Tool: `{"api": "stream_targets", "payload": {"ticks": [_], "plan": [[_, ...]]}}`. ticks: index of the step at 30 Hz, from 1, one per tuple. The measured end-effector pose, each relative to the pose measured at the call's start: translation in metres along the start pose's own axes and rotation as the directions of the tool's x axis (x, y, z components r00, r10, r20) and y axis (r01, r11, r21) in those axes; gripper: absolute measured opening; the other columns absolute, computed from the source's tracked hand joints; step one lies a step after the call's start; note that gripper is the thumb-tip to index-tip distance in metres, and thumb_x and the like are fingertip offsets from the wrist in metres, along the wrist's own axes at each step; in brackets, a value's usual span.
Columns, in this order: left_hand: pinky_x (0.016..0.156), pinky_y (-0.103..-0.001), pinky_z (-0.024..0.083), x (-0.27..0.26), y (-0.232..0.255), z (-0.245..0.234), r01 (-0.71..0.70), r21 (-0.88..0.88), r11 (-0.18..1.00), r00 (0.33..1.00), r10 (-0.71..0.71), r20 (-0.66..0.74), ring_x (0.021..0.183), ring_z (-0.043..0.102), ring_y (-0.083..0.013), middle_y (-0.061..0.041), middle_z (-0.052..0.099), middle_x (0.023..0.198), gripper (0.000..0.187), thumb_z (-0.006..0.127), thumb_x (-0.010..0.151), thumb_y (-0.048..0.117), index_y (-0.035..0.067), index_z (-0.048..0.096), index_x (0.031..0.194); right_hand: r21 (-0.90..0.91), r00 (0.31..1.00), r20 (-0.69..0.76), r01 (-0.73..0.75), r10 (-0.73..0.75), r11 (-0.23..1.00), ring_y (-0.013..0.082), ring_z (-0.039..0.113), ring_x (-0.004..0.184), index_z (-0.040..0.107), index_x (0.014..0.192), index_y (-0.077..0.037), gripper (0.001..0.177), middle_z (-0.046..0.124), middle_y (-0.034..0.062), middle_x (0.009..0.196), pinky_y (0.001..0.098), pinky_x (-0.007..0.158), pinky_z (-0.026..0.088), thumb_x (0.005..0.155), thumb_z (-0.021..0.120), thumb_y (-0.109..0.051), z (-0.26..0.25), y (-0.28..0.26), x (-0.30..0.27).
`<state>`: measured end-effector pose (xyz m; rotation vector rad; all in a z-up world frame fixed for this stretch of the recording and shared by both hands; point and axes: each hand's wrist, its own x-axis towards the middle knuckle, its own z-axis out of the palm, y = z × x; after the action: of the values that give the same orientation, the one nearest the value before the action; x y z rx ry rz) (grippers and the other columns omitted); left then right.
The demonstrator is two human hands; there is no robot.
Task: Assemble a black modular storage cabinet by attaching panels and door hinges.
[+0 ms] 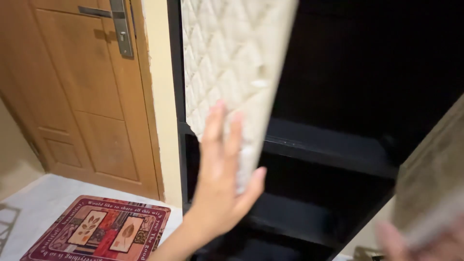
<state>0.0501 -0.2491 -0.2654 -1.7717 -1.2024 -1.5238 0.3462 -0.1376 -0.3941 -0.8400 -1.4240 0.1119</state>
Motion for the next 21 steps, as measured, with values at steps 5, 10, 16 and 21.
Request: {"api": "stream_targets", "payload": {"ticks": [5,10,16,21], "plan": [[0.124,-0.075,0.011,0.022,-0.023,0.069,-0.073,0.135,0.988,0.995,0.082,-0.062,0.161,0.008,-0.0534,-0.026,0.009,0.172,0.092,0.073,0.093,0.036,0.013,0.022,0.165,-0.085,0.863,0.093,0.505,-0.497,0.859,0.0418,0.01,0.166,0.012,0.17,-0.015,0.094,0.007,0.0231,0.177,0.0635,0.132,0.014,0.097,0.07,-0.022,0.082,-0.101,0.071],[0.121,-0.08,0.004,0.031,-0.064,0.115,-0.087,0.317,0.944,0.992,0.112,-0.06,0.162,0.007,-0.0512,-0.019,0.012,0.175,0.078,0.062,0.102,0.046,0.019,0.028,0.167,-0.232,0.868,0.151,0.495,-0.472,0.837,0.0487,0.008,0.162,0.024,0.167,-0.012,0.083,0.008,0.0278,0.173,0.0786,0.12,0.006,0.101,0.069,-0.034,0.136,-0.086,0.098],[0.118,-0.078,-0.008,0.032,-0.091,0.133,-0.131,0.454,0.881,0.985,0.166,-0.038,0.162,0.006,-0.0468,-0.015,0.015,0.175,0.073,0.06,0.106,0.047,0.021,0.03,0.167,-0.316,0.865,0.168,0.502,-0.473,0.805,0.042,0.01,0.163,0.034,0.167,-0.016,0.07,0.013,0.0238,0.174,0.0767,0.12,0.0,0.106,0.06,-0.04,0.159,-0.063,0.115],[0.118,-0.079,-0.007,0.035,-0.092,0.136,-0.14,0.479,0.866,0.982,0.182,-0.041,0.161,0.007,-0.047,-0.014,0.016,0.174,0.072,0.06,0.106,0.047,0.021,0.031,0.167,-0.361,0.857,0.16,0.513,-0.49,0.779,0.0403,0.013,0.163,0.037,0.166,-0.017,0.067,0.016,0.0225,0.174,0.0754,0.119,-0.001,0.107,0.06,-0.042,0.16,-0.06,0.116]]}}
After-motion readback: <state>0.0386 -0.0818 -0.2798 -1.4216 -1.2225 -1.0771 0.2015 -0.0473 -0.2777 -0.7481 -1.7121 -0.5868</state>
